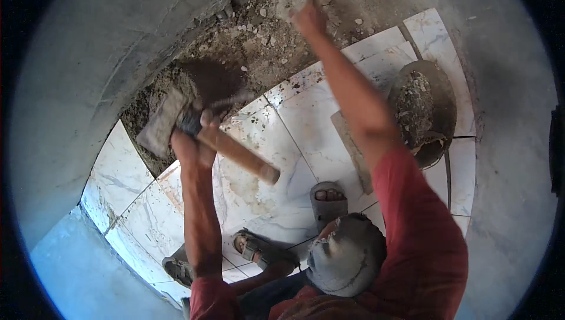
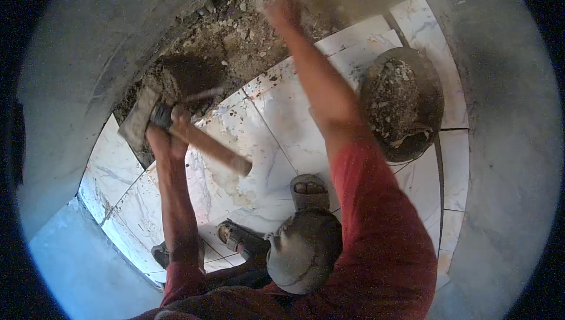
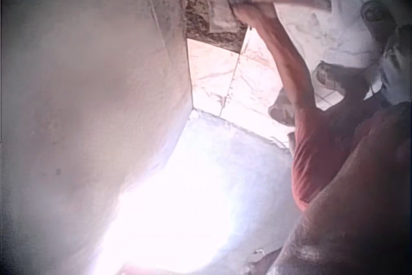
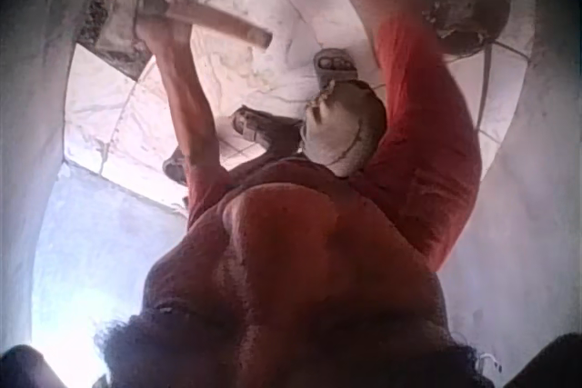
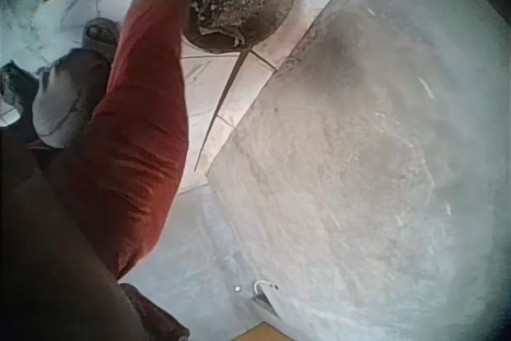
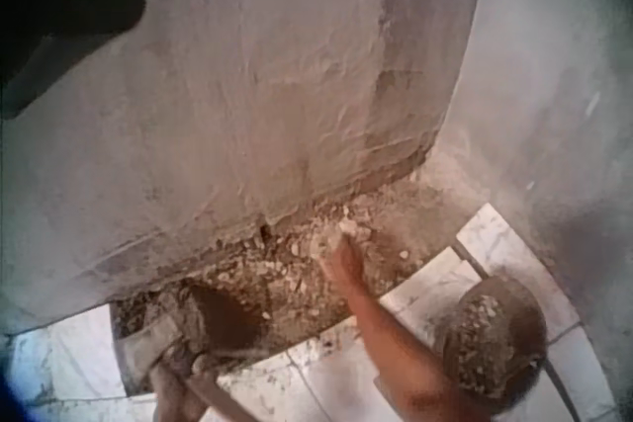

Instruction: The person clears debris from a floor space using an axe and a trowel, then applies mortar and positions a white tile into the opening.

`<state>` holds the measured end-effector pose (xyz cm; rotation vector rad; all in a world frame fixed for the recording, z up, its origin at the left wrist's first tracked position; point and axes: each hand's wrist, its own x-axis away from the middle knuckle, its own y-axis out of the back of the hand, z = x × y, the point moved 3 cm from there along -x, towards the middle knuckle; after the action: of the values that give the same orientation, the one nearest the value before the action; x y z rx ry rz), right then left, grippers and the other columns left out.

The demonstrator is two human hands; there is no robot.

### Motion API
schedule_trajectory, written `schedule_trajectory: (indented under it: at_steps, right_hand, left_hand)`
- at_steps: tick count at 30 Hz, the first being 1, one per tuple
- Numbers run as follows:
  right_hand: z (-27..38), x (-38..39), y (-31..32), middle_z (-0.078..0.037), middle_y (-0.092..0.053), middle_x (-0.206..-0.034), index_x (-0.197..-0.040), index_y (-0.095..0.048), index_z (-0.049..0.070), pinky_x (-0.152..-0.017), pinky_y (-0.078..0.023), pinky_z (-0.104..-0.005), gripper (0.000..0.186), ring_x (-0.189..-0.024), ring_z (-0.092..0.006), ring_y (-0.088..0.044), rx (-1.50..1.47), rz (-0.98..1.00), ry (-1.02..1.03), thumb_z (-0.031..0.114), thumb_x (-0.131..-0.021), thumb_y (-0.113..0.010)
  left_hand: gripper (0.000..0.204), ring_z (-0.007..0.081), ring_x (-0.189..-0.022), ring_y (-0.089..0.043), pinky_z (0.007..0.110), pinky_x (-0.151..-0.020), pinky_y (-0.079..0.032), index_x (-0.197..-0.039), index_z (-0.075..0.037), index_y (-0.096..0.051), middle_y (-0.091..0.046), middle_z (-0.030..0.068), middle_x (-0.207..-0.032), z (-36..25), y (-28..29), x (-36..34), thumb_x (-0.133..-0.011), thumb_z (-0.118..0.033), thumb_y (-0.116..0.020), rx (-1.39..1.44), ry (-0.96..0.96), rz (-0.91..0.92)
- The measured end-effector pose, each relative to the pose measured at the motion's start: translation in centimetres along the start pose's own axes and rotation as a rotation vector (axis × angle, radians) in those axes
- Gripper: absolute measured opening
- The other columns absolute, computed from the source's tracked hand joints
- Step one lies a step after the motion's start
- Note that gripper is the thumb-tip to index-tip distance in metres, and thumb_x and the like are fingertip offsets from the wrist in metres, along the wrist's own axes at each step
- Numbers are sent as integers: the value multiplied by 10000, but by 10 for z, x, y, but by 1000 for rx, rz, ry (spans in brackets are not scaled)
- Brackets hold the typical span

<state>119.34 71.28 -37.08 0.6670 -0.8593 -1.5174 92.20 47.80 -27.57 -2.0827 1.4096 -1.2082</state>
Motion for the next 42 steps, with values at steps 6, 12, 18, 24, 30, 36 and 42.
schedule_trajectory:
  at_steps: [6,12,18,24,30,36,42]
  right_hand:
    - [-44,-105,-27,-219,-241,-1498,-1482,-155,72,-1080,-325,-525,1033,-1378,-377,-255,277,226,78,506,-749,-738]
    - [-16,-75,-10,-214,-488,-1334,-1355,-426,37,-989,-413,-490,822,-1233,-372,-471,390,260,179,435,-726,-776]
    - [0,-1,108,-183,-658,-1087,-1067,-646,13,-868,-472,-408,482,-993,-326,-627,141,-47,346,373,-765,-753]
    - [-77,126,267,-190,-586,-1213,-1199,-560,-74,-946,-409,-327,536,-1105,-228,-553,-346,-55,-15,286,-831,-711]
    - [-162,236,315,-121,-629,-1064,-1180,-573,-44,-866,-455,-316,429,-1003,-201,-590,-351,-149,-201,210,-852,-687]
    - [-80,299,263,-160,-616,-1122,-1228,-551,4,-908,-454,-329,412,-1048,-206,-583,-278,-12,-28,201,-878,-642]
    - [28,337,69,-317,-418,-1337,-1408,-206,-68,-1014,-380,-430,881,-1243,-406,-450,-419,636,201,274,-784,-725]
  left_hand:
    - [364,189,-547,-512,321,-524,-447,-1042,-68,-506,-572,119,-907,-30,12,88,-969,-406,-391,-99,-26,7]
    - [339,202,-555,-537,325,-517,-448,-1014,-56,-525,-585,135,-915,-21,32,103,-957,-381,-447,-149,-50,-32]
    - [331,186,-594,-581,300,-526,-476,-1089,-54,-542,-618,134,-917,-16,40,98,-981,-350,-439,-235,-99,-67]
    - [331,191,-590,-592,295,-516,-475,-1152,-57,-533,-647,151,-947,-6,30,86,-994,-320,-408,-288,-88,-67]
    - [369,199,-658,-584,311,-576,-521,-1161,-60,-514,-629,152,-968,11,9,60,-997,-361,-379,-255,-91,160]
    - [319,198,-680,-581,317,-591,-522,-1121,-73,-511,-620,126,-927,48,-9,45,-1004,-331,-364,-202,-94,79]
    - [312,220,-714,-607,336,-615,-509,-1118,-29,-515,-604,115,-939,100,-37,41,-1019,-269,-342,-45,-38,-68]
